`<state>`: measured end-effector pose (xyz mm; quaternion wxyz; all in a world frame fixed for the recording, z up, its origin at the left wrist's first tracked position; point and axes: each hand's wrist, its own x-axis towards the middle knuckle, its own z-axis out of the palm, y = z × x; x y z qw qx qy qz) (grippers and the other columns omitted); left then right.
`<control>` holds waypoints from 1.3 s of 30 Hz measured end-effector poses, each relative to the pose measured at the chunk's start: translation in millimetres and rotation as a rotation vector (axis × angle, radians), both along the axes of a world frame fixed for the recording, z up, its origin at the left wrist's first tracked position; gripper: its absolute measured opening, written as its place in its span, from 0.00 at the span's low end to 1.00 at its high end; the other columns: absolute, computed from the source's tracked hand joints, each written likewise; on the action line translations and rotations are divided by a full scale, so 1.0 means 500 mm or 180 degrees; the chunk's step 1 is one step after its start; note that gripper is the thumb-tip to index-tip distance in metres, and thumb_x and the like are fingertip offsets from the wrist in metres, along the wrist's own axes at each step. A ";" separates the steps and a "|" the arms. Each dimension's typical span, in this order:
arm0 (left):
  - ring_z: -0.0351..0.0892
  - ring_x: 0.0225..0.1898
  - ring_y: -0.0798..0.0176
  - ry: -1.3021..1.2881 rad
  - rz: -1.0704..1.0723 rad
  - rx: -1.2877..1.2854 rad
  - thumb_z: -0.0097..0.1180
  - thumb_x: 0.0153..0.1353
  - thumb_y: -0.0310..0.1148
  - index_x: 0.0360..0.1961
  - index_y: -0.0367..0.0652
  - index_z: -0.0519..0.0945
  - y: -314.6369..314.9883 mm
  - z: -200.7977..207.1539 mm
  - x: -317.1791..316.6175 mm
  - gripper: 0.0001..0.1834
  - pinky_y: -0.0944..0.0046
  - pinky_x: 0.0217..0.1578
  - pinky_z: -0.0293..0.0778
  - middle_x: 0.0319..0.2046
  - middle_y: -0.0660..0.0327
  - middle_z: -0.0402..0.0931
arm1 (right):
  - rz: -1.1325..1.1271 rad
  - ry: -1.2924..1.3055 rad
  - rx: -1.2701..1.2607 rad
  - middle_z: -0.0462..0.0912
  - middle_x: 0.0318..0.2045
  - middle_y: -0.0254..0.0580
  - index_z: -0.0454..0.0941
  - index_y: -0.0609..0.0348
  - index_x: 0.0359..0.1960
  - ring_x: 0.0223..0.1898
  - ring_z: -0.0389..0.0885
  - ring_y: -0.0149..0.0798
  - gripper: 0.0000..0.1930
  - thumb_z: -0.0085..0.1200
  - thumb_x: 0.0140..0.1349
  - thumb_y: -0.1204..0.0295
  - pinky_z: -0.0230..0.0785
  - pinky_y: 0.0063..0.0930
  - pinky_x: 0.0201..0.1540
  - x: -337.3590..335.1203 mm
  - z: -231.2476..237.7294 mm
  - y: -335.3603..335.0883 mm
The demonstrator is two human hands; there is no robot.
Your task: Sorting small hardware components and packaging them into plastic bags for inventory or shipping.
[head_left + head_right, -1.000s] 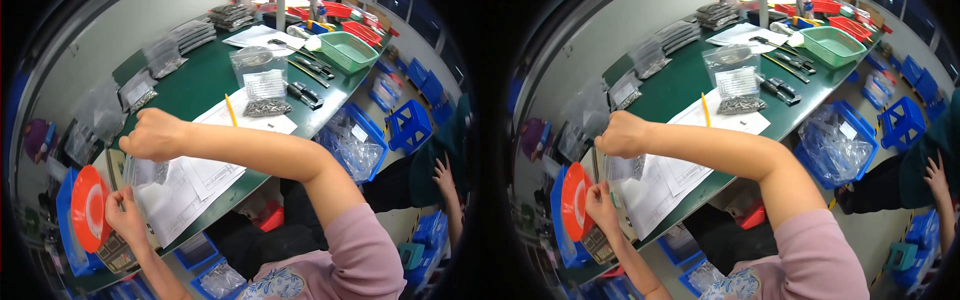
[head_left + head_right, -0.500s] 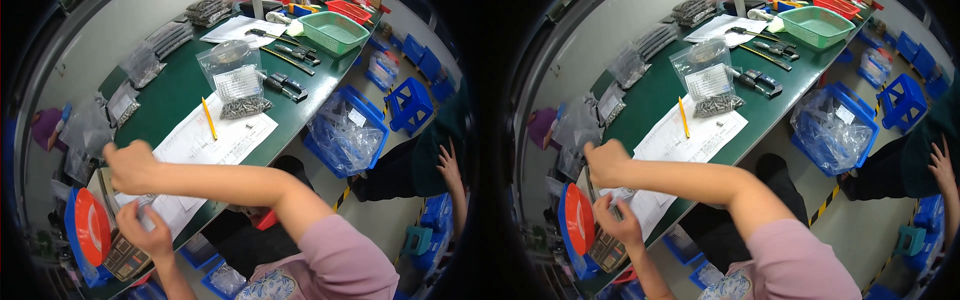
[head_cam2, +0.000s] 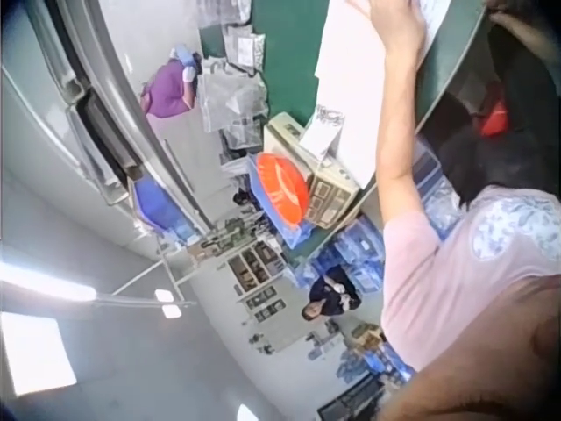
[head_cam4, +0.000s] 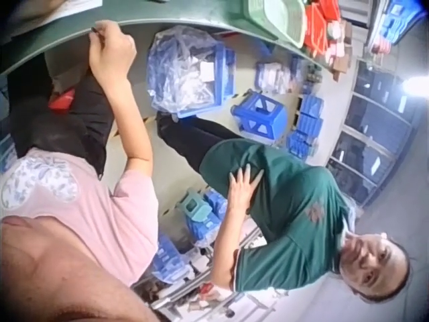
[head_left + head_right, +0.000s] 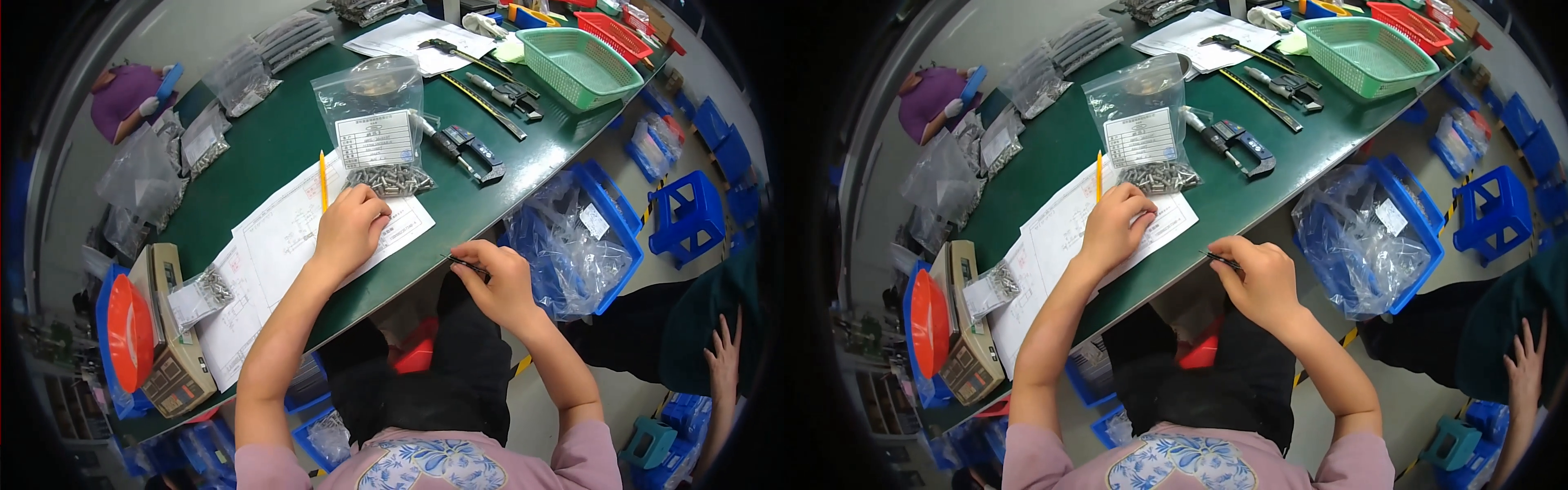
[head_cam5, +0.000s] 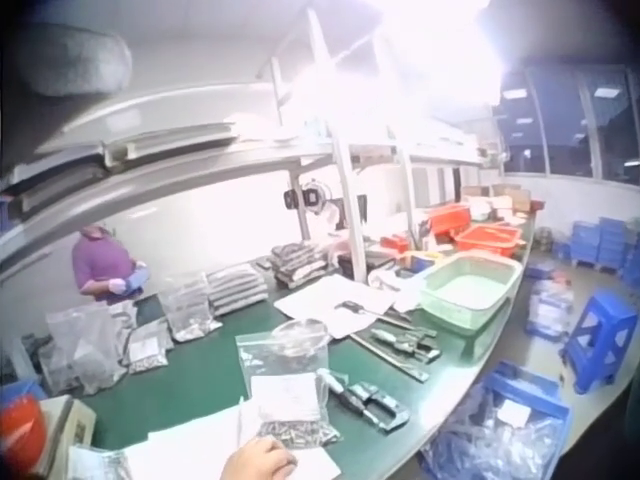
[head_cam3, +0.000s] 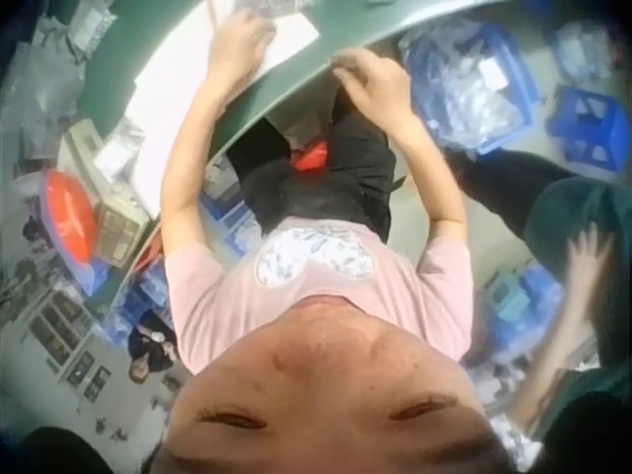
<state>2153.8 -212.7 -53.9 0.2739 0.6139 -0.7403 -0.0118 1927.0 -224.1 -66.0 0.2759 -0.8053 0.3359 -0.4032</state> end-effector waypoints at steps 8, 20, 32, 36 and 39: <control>0.73 0.32 0.70 0.2643 -0.0216 0.0935 0.51 0.53 0.23 0.33 0.36 0.71 0.114 0.039 -0.101 0.06 0.71 0.34 0.68 0.29 0.61 0.73 | 0.0167 0.0027 -0.0974 0.71 0.17 0.33 0.74 0.54 0.24 0.21 0.71 0.37 0.07 0.58 0.41 0.74 0.61 0.28 0.29 -0.027 0.069 0.031; 0.72 0.25 0.63 0.2216 -0.0592 0.0332 0.55 0.47 0.21 0.26 0.36 0.74 0.216 0.053 -0.108 0.04 0.70 0.27 0.67 0.24 0.58 0.72 | 0.0359 0.0191 -0.1519 0.69 0.17 0.32 0.72 0.55 0.25 0.20 0.69 0.36 0.08 0.57 0.40 0.74 0.61 0.28 0.29 0.001 0.076 0.109; 0.70 0.23 0.59 0.1594 -0.0287 -0.0218 0.56 0.43 0.19 0.24 0.36 0.73 0.270 0.026 -0.098 0.06 0.67 0.25 0.66 0.21 0.57 0.71 | 0.0443 0.0851 -0.1303 0.69 0.15 0.34 0.69 0.55 0.19 0.18 0.70 0.36 0.08 0.57 0.45 0.70 0.61 0.28 0.30 0.027 0.052 0.149; 0.71 0.23 0.58 0.1683 -0.0248 -0.0172 0.55 0.43 0.19 0.24 0.37 0.72 0.273 0.018 -0.102 0.06 0.66 0.25 0.66 0.21 0.57 0.71 | 0.0463 0.0665 -0.1031 0.70 0.15 0.34 0.68 0.55 0.19 0.18 0.70 0.36 0.09 0.57 0.45 0.69 0.61 0.28 0.32 0.029 0.071 0.154; 0.71 0.24 0.58 0.1710 -0.0304 -0.0172 0.55 0.43 0.19 0.24 0.37 0.72 0.268 0.017 -0.103 0.06 0.66 0.25 0.66 0.22 0.57 0.71 | 0.0496 0.0767 -0.1120 0.71 0.16 0.33 0.69 0.55 0.21 0.19 0.70 0.36 0.09 0.58 0.45 0.69 0.61 0.29 0.34 0.014 0.061 0.151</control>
